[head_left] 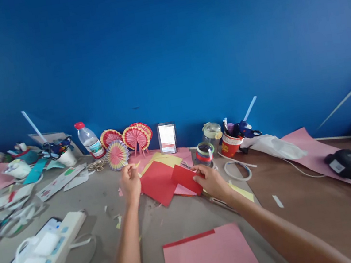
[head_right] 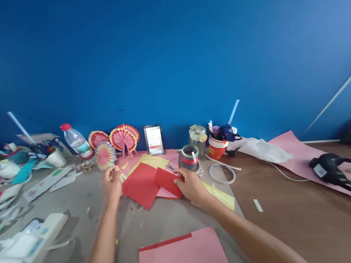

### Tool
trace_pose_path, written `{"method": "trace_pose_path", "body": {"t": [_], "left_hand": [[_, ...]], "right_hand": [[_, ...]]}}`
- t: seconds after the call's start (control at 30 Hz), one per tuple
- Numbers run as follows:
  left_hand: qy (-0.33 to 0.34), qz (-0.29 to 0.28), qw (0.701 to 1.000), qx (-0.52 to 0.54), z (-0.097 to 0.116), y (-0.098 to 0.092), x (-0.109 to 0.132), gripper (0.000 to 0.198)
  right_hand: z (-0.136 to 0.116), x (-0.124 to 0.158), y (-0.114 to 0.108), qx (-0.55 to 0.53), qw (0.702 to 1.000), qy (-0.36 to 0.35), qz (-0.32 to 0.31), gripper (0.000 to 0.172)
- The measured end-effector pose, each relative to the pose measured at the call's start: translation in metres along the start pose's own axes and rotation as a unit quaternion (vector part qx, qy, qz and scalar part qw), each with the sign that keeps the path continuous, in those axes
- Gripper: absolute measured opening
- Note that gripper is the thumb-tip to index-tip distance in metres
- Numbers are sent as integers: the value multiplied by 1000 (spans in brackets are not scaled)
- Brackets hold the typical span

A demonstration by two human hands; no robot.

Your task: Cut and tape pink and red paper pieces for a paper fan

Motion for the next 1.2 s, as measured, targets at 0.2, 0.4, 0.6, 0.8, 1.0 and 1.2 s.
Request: {"method": "trace_pose_path", "body": {"t": [0.2, 0.4, 0.6, 0.8, 1.0, 1.2], "left_hand": [[115, -83, 983, -116, 26, 25, 15, 20], [184, -231, 925, -236, 37, 56, 36, 40], [169, -278, 890, -319, 26, 63, 44, 42], [187, -223, 907, -304, 29, 56, 42, 18], [194, -58, 945, -259, 35, 33, 34, 21], [200, 5, 949, -244, 39, 23, 34, 22]], "right_hand": [[7, -40, 7, 56, 992, 66, 91, 34], [-5, -68, 20, 87, 991, 56, 83, 33], [-8, -95, 27, 77, 995, 49, 34, 26], [6, -117, 33, 19, 998, 54, -3, 33], [17, -136, 30, -45, 998, 48, 7, 33], [11, -137, 48, 2, 1000, 20, 13, 32]]}}
Point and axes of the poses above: each hand's wrist, its own x-axis away from the middle knuckle, its own y-axis out of the palm, z = x × y, the point moved 6 cm from there along -x, towards the middle knuckle, and after that the axes turned 13 degrees about -z, right-handed, at the moved point
